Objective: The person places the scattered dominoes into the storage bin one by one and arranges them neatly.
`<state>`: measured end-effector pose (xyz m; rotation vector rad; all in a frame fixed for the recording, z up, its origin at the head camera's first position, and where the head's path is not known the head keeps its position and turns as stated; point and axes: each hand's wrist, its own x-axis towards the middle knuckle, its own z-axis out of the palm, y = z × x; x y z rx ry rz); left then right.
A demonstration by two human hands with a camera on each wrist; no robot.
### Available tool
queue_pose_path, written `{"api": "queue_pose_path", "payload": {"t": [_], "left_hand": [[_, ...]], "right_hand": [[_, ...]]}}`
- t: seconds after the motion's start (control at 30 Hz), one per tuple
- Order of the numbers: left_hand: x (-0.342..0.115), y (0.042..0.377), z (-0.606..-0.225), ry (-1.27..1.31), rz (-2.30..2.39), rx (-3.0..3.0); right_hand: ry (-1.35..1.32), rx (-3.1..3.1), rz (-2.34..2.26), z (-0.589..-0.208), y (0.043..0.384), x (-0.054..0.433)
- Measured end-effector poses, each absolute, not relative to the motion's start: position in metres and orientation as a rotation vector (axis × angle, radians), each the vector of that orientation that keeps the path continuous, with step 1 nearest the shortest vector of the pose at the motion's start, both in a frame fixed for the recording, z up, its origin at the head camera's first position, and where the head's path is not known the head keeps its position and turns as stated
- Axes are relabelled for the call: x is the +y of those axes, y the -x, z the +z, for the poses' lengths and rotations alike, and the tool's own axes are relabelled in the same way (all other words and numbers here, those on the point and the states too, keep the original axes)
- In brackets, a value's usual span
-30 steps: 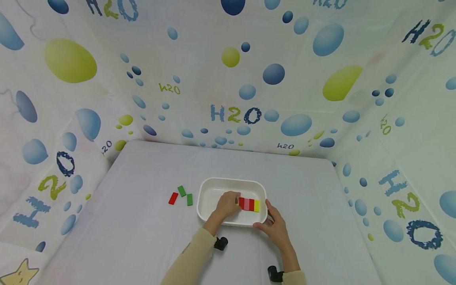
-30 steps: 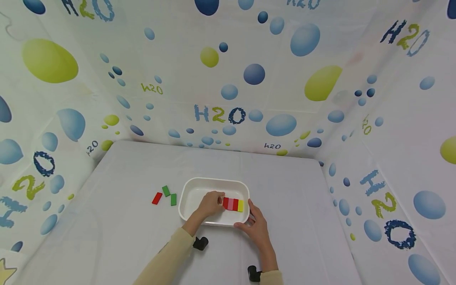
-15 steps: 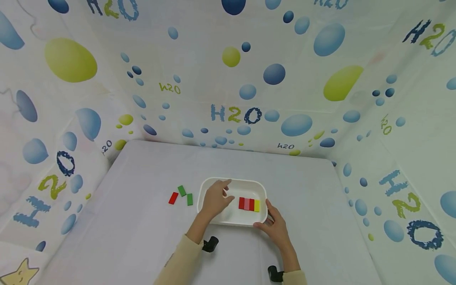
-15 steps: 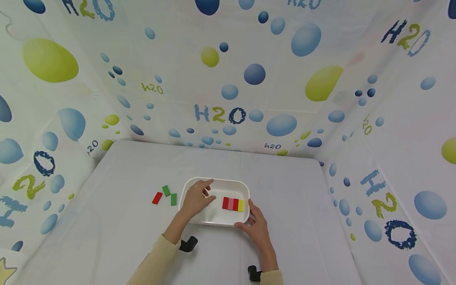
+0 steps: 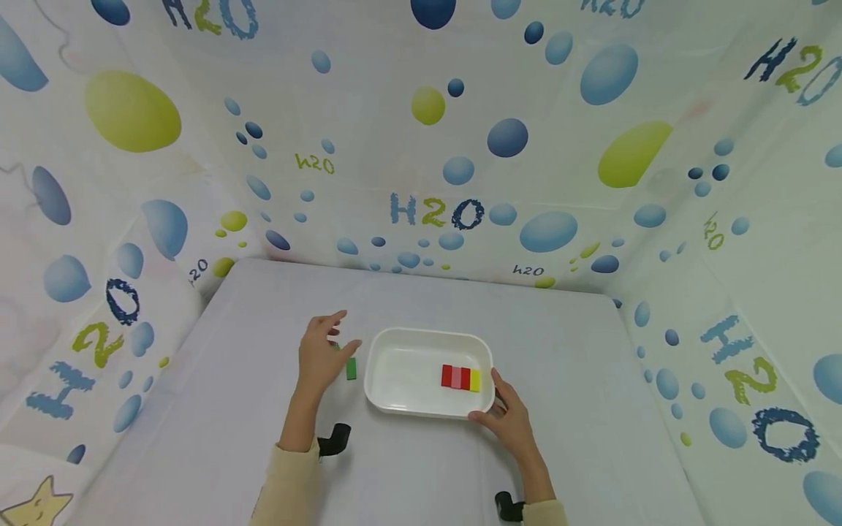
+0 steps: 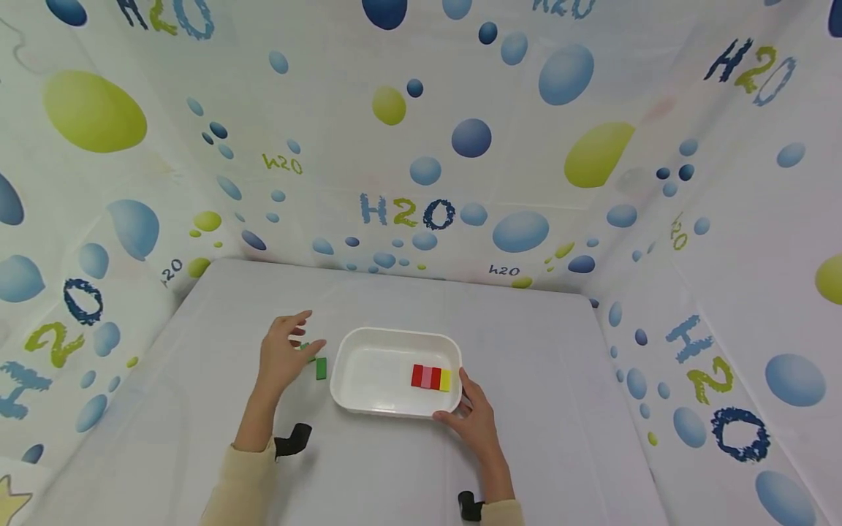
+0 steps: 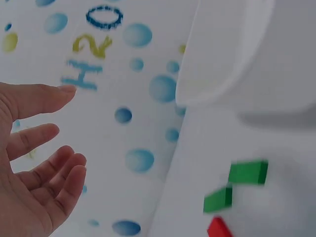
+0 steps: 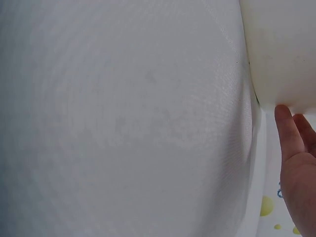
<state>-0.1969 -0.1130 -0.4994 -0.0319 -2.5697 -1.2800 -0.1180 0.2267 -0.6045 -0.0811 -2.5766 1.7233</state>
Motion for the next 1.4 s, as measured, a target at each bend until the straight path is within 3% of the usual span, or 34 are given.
{"api": "queue_pose_path", "payload": {"t": [0.43, 1.4], "left_hand": [[-0.173, 0.197, -0.537, -0.156, -1.234, -2.872], [-0.196, 0.207, -0.588, -0.199, -1.240, -3.049]], "right_hand": [[0.089, -2.558, 1.745, -0.601, 0.117, 0.225], [0.136, -2.572, 1.766, -0.602, 0.118, 0.225]]}}
